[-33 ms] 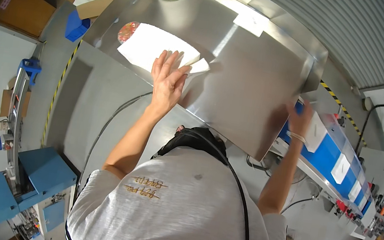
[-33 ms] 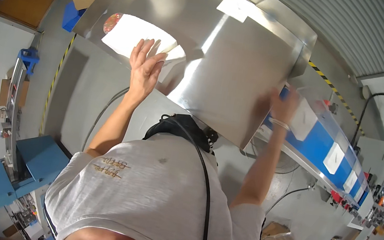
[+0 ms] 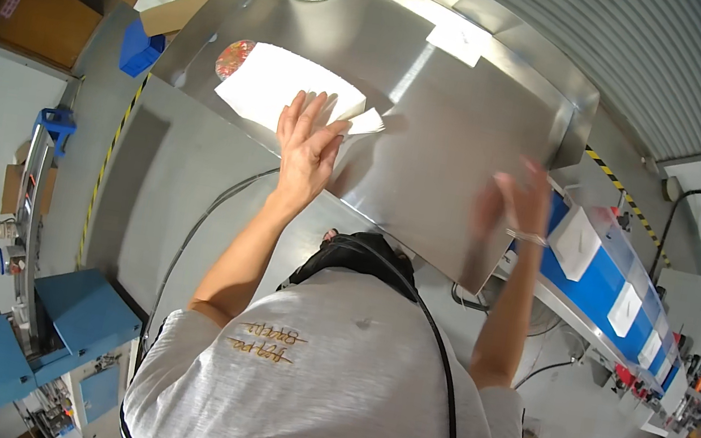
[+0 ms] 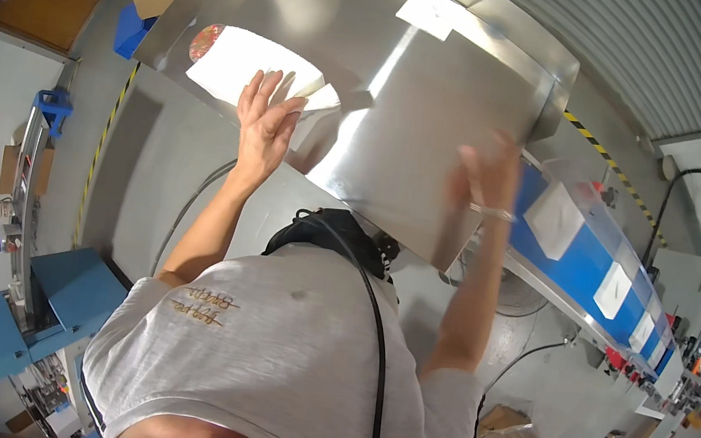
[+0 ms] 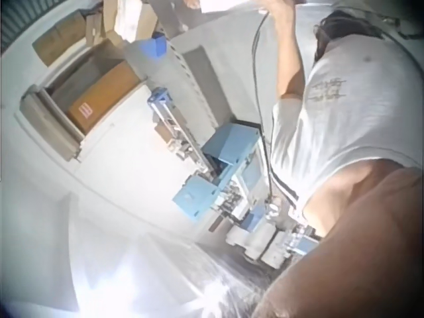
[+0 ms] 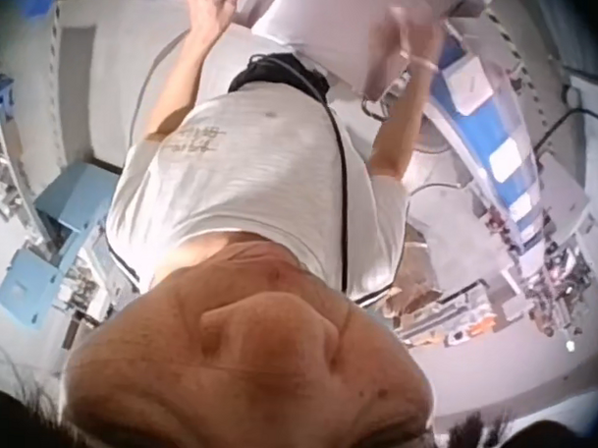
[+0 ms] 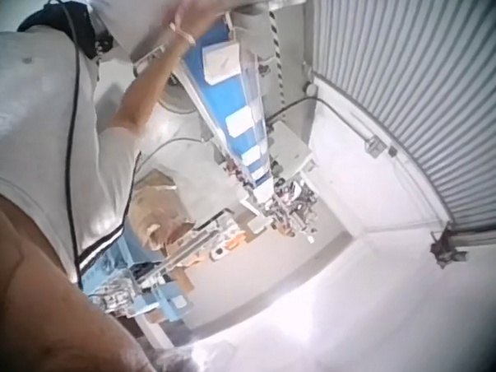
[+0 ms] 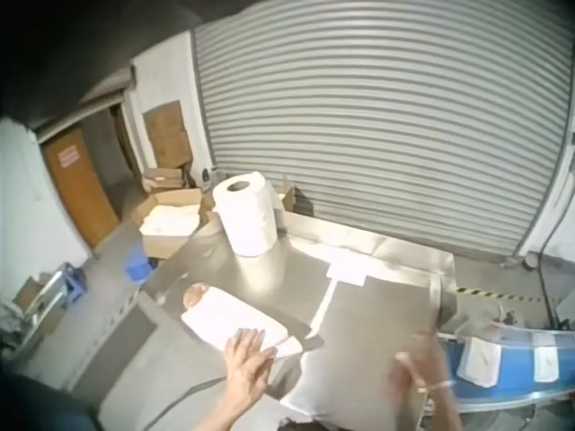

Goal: Fold and organize stacks of paper products for processing in an industrial facility.

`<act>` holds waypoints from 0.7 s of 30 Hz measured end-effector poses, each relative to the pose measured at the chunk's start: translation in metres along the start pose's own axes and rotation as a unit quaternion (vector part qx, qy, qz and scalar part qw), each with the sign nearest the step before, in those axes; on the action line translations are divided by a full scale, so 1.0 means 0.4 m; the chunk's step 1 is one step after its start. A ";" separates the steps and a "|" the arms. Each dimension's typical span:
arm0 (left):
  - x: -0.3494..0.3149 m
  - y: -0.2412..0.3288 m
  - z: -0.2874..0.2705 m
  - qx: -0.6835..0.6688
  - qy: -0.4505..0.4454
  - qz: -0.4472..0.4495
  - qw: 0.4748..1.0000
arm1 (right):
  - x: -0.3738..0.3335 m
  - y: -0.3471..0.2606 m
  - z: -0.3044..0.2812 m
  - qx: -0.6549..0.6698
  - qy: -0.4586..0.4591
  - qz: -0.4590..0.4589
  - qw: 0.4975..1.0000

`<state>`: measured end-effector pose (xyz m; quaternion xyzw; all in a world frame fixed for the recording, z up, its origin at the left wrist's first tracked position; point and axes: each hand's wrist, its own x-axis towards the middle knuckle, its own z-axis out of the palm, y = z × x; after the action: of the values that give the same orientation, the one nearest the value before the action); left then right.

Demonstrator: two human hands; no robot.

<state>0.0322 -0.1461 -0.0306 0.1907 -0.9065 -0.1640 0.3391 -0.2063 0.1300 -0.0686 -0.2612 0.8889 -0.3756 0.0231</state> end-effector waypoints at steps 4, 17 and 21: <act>0.011 0.007 -0.004 0.014 -0.025 0.008 1.000 | 0.045 -0.298 0.218 0.222 -0.212 -0.143 0.941; 0.031 -0.046 -0.023 0.040 -0.016 -0.021 0.999 | -0.037 0.236 0.052 0.022 -0.021 0.116 0.993; 0.026 -0.040 -0.019 0.021 -0.006 -0.005 1.000 | -0.057 0.370 -0.124 -0.156 0.108 0.283 0.940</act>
<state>0.0336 -0.1661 -0.0263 0.2012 -0.9109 -0.1473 0.3286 -0.2647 0.2594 -0.1370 0.0424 0.9709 -0.2357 -0.0087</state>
